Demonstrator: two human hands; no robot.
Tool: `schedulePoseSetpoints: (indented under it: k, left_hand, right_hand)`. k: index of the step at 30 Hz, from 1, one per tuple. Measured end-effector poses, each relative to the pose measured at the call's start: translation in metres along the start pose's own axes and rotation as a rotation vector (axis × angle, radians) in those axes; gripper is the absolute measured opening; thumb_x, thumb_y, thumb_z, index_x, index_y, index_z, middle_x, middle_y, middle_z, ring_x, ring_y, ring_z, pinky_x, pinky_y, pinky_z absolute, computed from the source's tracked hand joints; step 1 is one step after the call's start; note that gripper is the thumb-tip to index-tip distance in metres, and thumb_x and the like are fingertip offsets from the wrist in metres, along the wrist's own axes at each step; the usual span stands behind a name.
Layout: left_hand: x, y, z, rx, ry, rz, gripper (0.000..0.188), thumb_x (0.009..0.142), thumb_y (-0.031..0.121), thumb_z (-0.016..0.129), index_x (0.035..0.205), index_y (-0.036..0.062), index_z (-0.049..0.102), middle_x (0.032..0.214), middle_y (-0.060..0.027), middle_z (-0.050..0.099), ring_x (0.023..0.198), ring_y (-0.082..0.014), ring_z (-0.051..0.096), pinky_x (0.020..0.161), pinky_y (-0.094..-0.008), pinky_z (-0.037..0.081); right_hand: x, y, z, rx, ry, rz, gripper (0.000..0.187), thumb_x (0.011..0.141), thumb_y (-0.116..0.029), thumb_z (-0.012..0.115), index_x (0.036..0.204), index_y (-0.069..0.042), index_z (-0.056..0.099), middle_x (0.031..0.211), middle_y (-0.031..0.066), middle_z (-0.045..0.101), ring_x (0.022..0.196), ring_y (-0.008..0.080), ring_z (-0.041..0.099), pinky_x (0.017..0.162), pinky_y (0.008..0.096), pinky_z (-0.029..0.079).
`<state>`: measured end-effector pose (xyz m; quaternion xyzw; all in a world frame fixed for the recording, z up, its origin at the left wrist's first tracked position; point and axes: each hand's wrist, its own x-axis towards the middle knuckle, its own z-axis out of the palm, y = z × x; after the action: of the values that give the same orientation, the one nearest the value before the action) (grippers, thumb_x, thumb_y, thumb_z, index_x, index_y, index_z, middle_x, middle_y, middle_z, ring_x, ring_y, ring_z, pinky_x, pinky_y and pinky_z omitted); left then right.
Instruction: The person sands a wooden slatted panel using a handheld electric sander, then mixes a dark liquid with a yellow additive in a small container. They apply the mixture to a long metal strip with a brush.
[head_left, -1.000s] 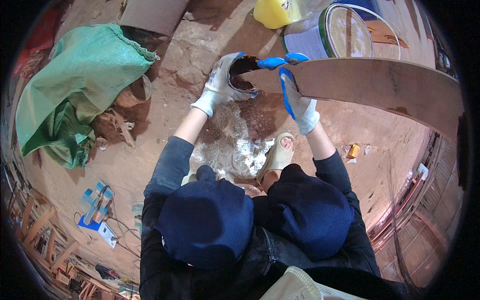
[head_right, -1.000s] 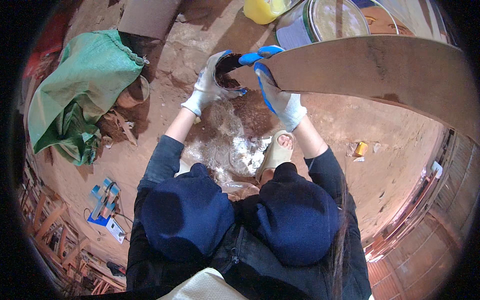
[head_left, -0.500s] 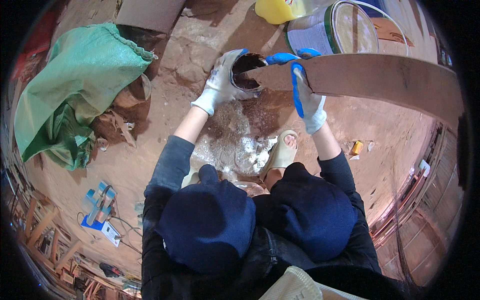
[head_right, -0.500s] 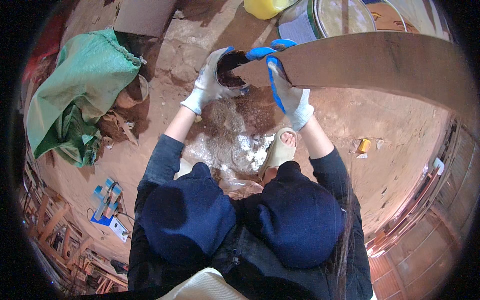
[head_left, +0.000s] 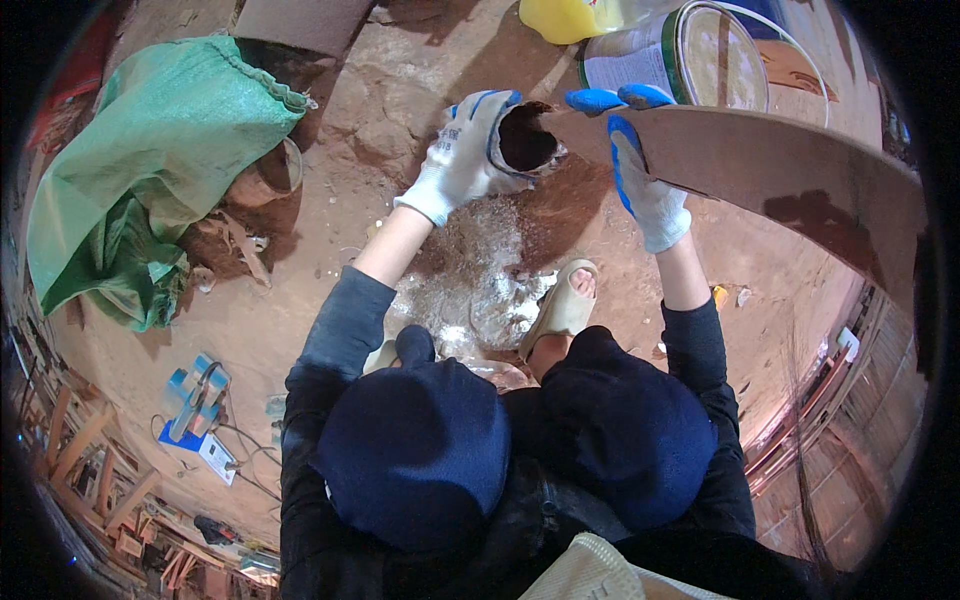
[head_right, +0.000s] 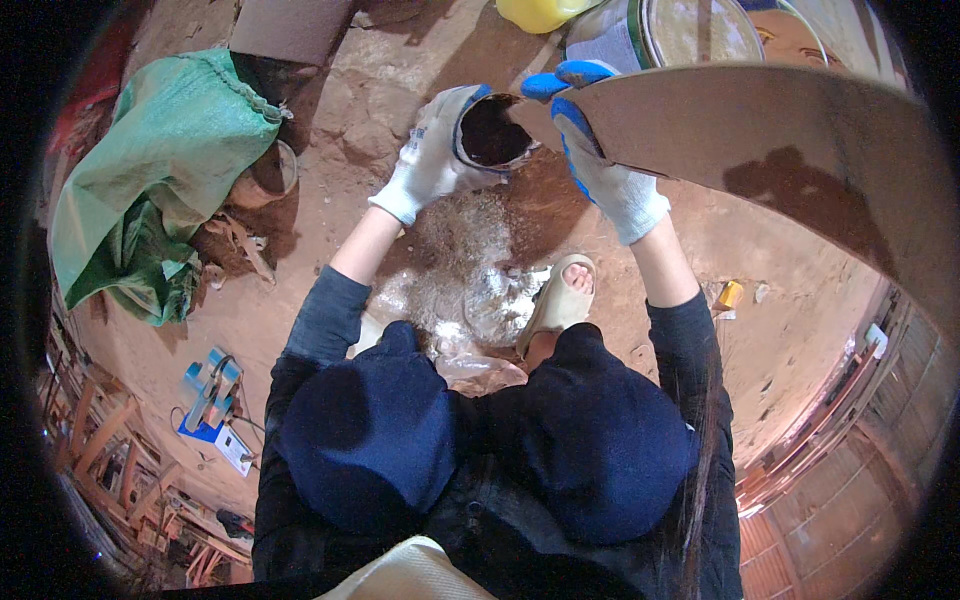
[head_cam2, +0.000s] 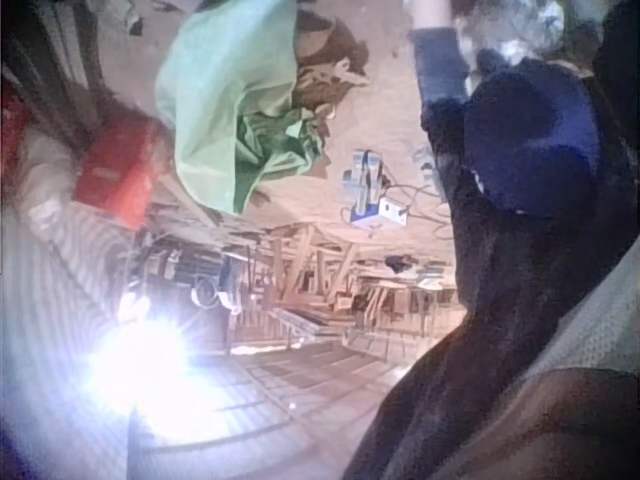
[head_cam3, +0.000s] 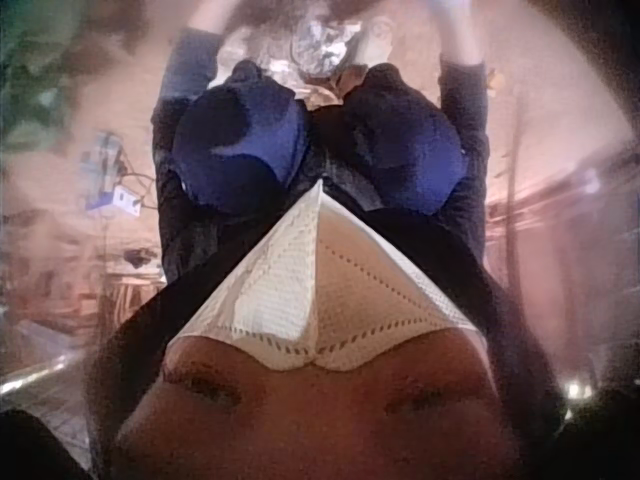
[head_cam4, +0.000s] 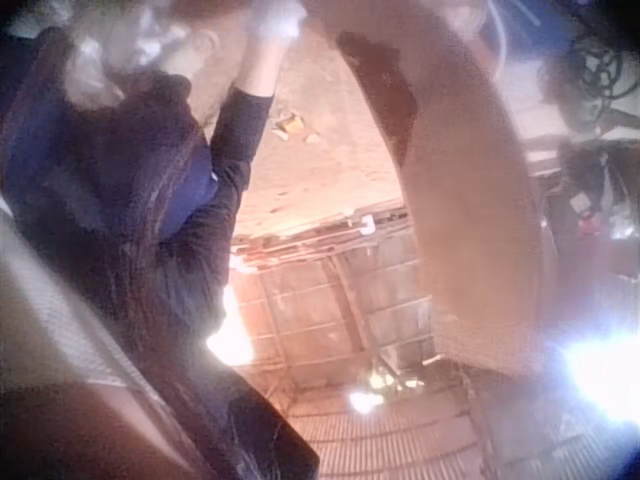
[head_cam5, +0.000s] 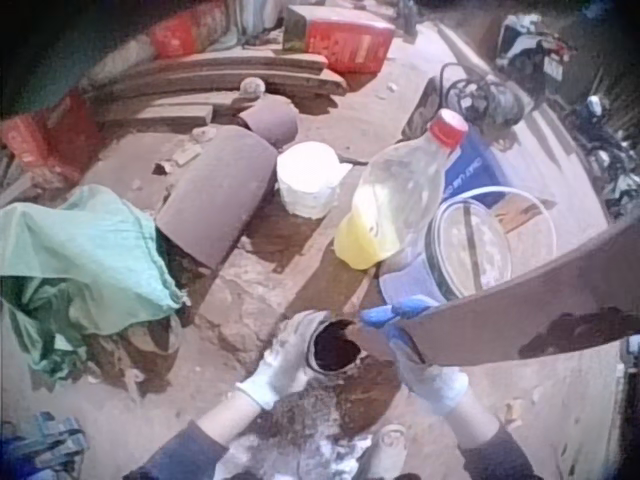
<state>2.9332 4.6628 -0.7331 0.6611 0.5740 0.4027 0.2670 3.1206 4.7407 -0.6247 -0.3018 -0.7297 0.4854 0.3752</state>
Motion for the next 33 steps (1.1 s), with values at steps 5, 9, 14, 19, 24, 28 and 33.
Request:
schedulePoseSetpoints:
  k: [5, 9, 14, 19, 24, 28, 33]
  left_hand:
    - [-0.003, 0.001, 0.002, 0.052, 0.021, 0.013, 0.090, 0.058, 0.035, 0.086, 0.131, 0.0036, 0.045, 0.125, -0.0166, 0.051, 0.118, -0.0348, 0.048, 0.101, -0.0418, 0.039]
    - [-0.009, 0.002, 0.009, -0.021, 0.095, -0.017, 0.092, 0.057, 0.036, 0.087, 0.131, 0.0037, 0.043, 0.126, -0.0166, 0.050, 0.118, -0.0349, 0.048, 0.101, -0.0424, 0.038]
    - [-0.009, -0.001, 0.011, -0.015, 0.100, 0.010, 0.097, 0.053, 0.039, 0.089, 0.130, 0.0040, 0.042, 0.125, -0.0163, 0.049, 0.117, -0.0358, 0.047, 0.101, -0.0434, 0.037]
    - [-0.014, -0.012, 0.017, -0.134, 0.069, 0.013, 0.096, 0.056, 0.032, 0.089, 0.133, 0.0037, 0.039, 0.128, -0.0158, 0.048, 0.119, -0.0332, 0.048, 0.103, -0.0415, 0.037]
    - [-0.017, -0.007, 0.006, -0.078, 0.033, 0.043, 0.094, 0.063, 0.022, 0.087, 0.138, 0.0031, 0.034, 0.133, -0.0152, 0.044, 0.122, -0.0303, 0.047, 0.107, -0.0386, 0.036]
    - [-0.016, -0.012, 0.010, -0.103, 0.034, 0.049, 0.096, 0.062, 0.026, 0.088, 0.139, 0.0029, 0.034, 0.133, -0.0153, 0.045, 0.124, -0.0310, 0.046, 0.107, -0.0393, 0.036]
    - [-0.015, -0.003, 0.005, -0.139, 0.028, 0.011, 0.095, 0.061, 0.024, 0.089, 0.137, 0.0033, 0.036, 0.133, -0.0140, 0.046, 0.124, -0.0292, 0.046, 0.106, -0.0388, 0.038]
  right_hand:
    - [-0.002, -0.014, 0.000, -0.202, 0.079, 0.290, 0.027, 0.093, -0.004, 0.057, 0.119, -0.004, 0.048, 0.104, 0.0102, 0.068, 0.089, 0.0137, 0.064, 0.080, 0.0237, 0.050]
    - [-0.016, 0.009, -0.002, 0.201, 0.264, 0.322, 0.031, 0.094, -0.005, 0.057, 0.122, -0.005, 0.045, 0.103, 0.0101, 0.067, 0.091, 0.0178, 0.066, 0.082, 0.0296, 0.052]
    - [-0.059, 0.013, 0.005, 0.304, 0.432, 0.367, 0.040, 0.098, -0.023, 0.050, 0.131, -0.008, 0.032, 0.117, 0.0182, 0.060, 0.105, 0.0304, 0.061, 0.094, 0.0418, 0.047]
    - [-0.068, 0.018, 0.010, 0.278, 0.440, 0.287, 0.043, 0.101, -0.030, 0.045, 0.133, -0.010, 0.028, 0.122, 0.0205, 0.056, 0.111, 0.0347, 0.059, 0.098, 0.0468, 0.044]
    - [-0.045, -0.003, 0.007, 0.363, 0.451, 0.057, 0.030, 0.100, -0.018, 0.047, 0.125, -0.009, 0.034, 0.114, 0.0202, 0.062, 0.104, 0.0257, 0.061, 0.098, 0.0371, 0.043]
    - [-0.039, 0.009, 0.021, -0.038, 0.291, 0.049, 0.031, 0.098, -0.010, 0.049, 0.125, -0.006, 0.035, 0.110, 0.0216, 0.063, 0.105, 0.0312, 0.061, 0.098, 0.0457, 0.044]
    - [-0.047, 0.009, 0.026, 0.386, 0.328, 0.196, 0.030, 0.095, -0.002, 0.051, 0.122, -0.003, 0.038, 0.108, 0.0178, 0.065, 0.102, 0.0230, 0.062, 0.094, 0.0336, 0.045]
